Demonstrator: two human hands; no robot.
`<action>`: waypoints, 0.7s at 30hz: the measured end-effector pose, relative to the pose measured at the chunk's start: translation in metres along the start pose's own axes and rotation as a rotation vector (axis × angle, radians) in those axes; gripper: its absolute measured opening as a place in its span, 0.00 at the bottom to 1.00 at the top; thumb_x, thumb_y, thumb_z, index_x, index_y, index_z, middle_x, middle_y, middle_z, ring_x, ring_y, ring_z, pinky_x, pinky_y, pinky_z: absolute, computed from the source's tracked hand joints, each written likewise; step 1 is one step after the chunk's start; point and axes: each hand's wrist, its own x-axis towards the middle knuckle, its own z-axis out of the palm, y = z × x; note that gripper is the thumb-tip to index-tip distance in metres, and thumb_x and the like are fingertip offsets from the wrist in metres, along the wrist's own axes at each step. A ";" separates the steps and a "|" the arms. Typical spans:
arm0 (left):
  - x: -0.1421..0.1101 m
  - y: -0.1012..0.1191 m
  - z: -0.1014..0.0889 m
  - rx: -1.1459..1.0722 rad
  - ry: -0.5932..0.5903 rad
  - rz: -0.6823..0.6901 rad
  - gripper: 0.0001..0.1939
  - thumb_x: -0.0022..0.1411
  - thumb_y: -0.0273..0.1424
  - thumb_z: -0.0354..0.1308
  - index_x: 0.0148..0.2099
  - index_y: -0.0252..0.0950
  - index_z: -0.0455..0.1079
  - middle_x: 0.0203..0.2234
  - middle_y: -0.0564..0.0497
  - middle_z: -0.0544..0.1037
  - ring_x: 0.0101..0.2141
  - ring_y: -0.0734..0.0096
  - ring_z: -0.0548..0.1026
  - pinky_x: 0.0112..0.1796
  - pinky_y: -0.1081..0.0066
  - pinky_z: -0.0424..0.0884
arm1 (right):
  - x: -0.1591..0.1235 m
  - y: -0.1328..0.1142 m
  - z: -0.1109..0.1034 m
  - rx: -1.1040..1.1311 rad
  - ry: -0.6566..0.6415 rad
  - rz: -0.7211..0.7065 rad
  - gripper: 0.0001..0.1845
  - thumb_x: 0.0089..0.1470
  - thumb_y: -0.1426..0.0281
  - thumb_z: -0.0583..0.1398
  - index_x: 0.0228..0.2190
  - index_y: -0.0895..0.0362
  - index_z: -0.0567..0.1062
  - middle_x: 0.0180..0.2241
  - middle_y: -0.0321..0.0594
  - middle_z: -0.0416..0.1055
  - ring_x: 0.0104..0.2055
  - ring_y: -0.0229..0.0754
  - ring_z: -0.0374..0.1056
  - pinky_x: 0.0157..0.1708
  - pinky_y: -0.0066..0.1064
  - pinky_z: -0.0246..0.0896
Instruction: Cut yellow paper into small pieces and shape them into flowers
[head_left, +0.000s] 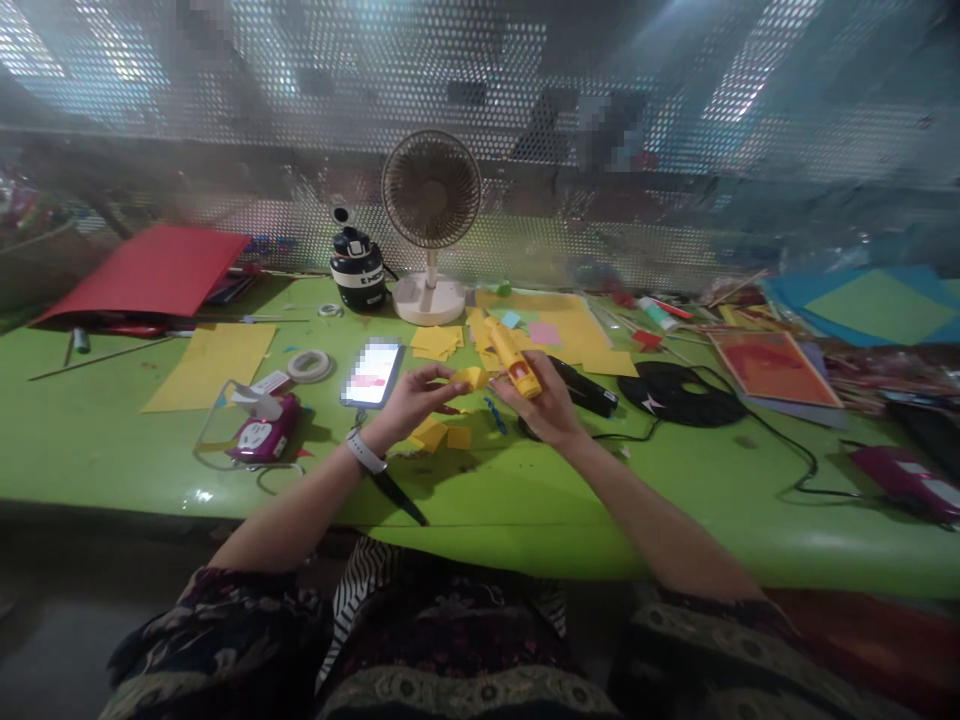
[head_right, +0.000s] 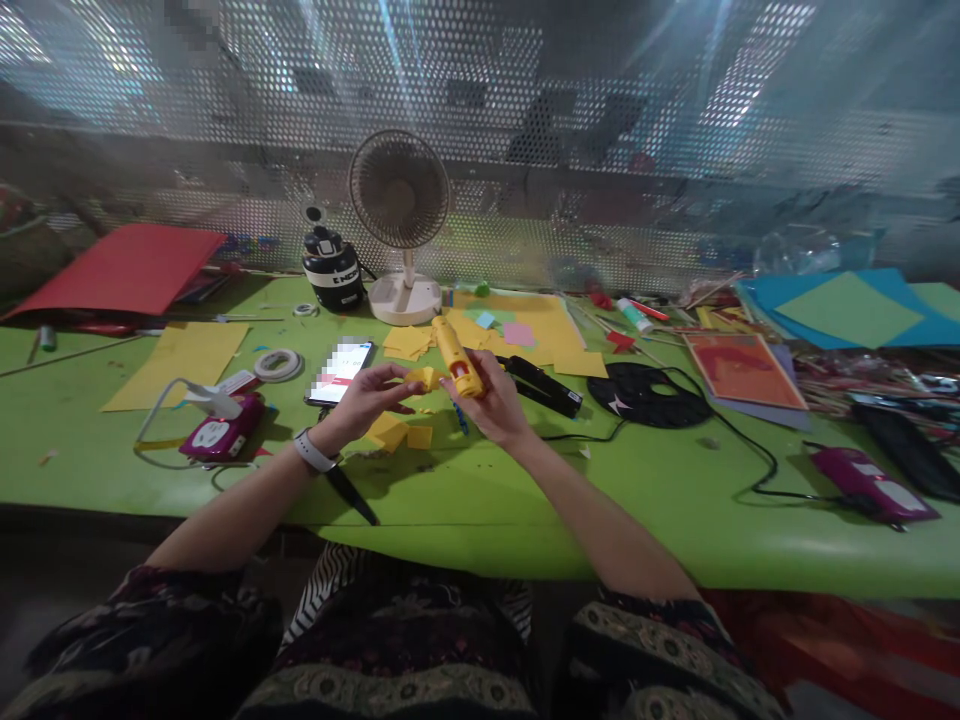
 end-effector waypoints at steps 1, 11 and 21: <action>0.001 0.001 -0.001 0.022 0.053 0.022 0.19 0.48 0.41 0.71 0.35 0.33 0.72 0.37 0.49 0.79 0.32 0.72 0.79 0.30 0.70 0.81 | 0.000 0.000 -0.003 -0.015 0.025 -0.008 0.17 0.50 0.60 0.65 0.37 0.53 0.66 0.34 0.37 0.68 0.34 0.41 0.66 0.35 0.35 0.67; 0.008 0.002 -0.011 0.294 0.276 0.259 0.17 0.51 0.41 0.68 0.30 0.33 0.71 0.42 0.44 0.76 0.40 0.63 0.77 0.28 0.67 0.81 | -0.004 -0.017 -0.002 0.217 -0.131 0.257 0.21 0.46 0.54 0.68 0.31 0.56 0.70 0.25 0.35 0.68 0.24 0.36 0.64 0.25 0.31 0.67; 0.005 0.007 -0.010 0.498 0.320 0.471 0.14 0.55 0.40 0.66 0.31 0.34 0.73 0.41 0.41 0.76 0.40 0.62 0.77 0.27 0.69 0.79 | -0.005 -0.010 0.004 0.236 -0.183 0.338 0.21 0.45 0.54 0.69 0.32 0.56 0.75 0.20 0.31 0.65 0.16 0.31 0.55 0.14 0.28 0.54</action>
